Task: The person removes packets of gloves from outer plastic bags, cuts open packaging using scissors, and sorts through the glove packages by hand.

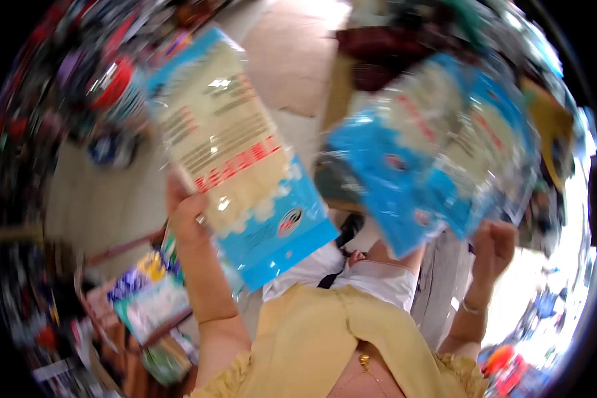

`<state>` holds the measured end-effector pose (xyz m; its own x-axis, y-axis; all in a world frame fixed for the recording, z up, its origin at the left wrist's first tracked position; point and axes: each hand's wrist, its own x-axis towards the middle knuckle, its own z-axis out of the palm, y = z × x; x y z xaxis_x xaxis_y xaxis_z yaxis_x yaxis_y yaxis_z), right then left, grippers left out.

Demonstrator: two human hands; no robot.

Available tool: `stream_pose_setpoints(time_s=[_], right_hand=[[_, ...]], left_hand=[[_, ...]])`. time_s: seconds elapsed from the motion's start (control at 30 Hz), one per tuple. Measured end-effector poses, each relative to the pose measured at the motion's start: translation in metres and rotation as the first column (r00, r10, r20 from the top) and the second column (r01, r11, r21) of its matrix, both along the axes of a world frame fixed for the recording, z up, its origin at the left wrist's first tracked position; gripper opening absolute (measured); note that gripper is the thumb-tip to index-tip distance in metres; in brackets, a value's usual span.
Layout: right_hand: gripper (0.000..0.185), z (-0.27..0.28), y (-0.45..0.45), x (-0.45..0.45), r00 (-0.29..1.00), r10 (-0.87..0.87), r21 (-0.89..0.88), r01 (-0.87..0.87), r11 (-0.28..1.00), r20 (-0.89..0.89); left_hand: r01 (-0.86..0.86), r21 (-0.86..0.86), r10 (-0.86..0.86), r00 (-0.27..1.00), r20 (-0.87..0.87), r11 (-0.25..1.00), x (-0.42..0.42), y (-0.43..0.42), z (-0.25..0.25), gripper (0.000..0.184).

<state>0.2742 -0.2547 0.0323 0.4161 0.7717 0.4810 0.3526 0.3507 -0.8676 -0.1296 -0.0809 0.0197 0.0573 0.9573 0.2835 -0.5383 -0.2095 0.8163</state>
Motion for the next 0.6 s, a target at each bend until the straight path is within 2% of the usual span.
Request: stream_pose_setpoints(time_s=[0.07, 0.13, 0.2, 0.23, 0.33, 0.37, 0.4, 0.47, 0.5, 0.57, 0.6], right_hand=[[0.016, 0.001, -0.014, 0.004, 0.998, 0.034, 0.005, -0.033, 0.999, -0.045], [0.015, -0.003, -0.025, 0.007, 0.994, -0.034, 0.003, 0.034, 0.999, -0.104], [0.015, -0.008, -0.041, 0.018, 0.989, -0.093, 0.002, 0.094, 0.996, -0.119], [0.014, -0.012, -0.047, 0.021, 0.984, -0.088, -0.001, 0.089, 0.996, -0.154], [0.014, -0.023, -0.057, 0.027, 0.966, -0.12, -0.011, 0.12, 0.993, -0.231], [0.014, -0.026, -0.058, 0.029, 0.951, -0.157, -0.033, 0.154, 0.988, -0.265], [0.014, -0.028, -0.059, 0.03, 0.952, -0.156, -0.024, 0.155, 0.988, -0.265], [0.014, -0.032, -0.059, 0.032, 0.939, -0.172, -0.095, 0.15, 0.984, -0.296], [0.014, -0.034, -0.058, 0.031, 0.94, -0.171, -0.086, 0.152, 0.985, -0.295], [0.015, -0.036, -0.054, 0.027, 0.94, -0.198, -0.13, 0.167, 0.977, -0.278], [0.016, -0.035, -0.052, 0.024, 0.937, -0.212, -0.144, 0.178, 0.973, -0.277]], left_hand=[[0.186, 0.066, -0.188, 0.982, 0.024, 0.98, 0.037, 0.014, 0.026, 0.076], [0.309, 0.129, -0.316, 0.948, 0.034, 0.942, 0.075, 0.027, 0.042, 0.081], [0.436, 0.058, -0.421, 0.89, -0.173, 0.898, 0.117, 0.034, 0.057, 0.086], [0.529, 0.136, -0.511, 0.847, -0.145, 0.838, 0.143, 0.039, 0.06, 0.086], [0.719, 0.04, -0.715, 0.695, -0.083, 0.694, 0.218, 0.05, 0.064, 0.083], [0.789, 0.047, -0.772, 0.61, -0.18, 0.613, 0.237, 0.064, 0.053, 0.082], [0.811, -0.008, -0.794, 0.57, -0.21, 0.584, 0.257, 0.072, 0.042, 0.073], [0.701, -0.167, -0.663, 0.53, -0.529, 0.693, 0.289, 0.087, 0.009, 0.063], [0.702, -0.159, -0.66, 0.531, -0.532, 0.694, 0.297, 0.086, 0.002, 0.063], [0.551, -0.149, -0.505, 0.581, -0.638, 0.821, 0.311, 0.081, -0.005, 0.057], [0.526, -0.14, -0.5, 0.642, -0.581, 0.839, 0.315, 0.079, -0.008, 0.062]])
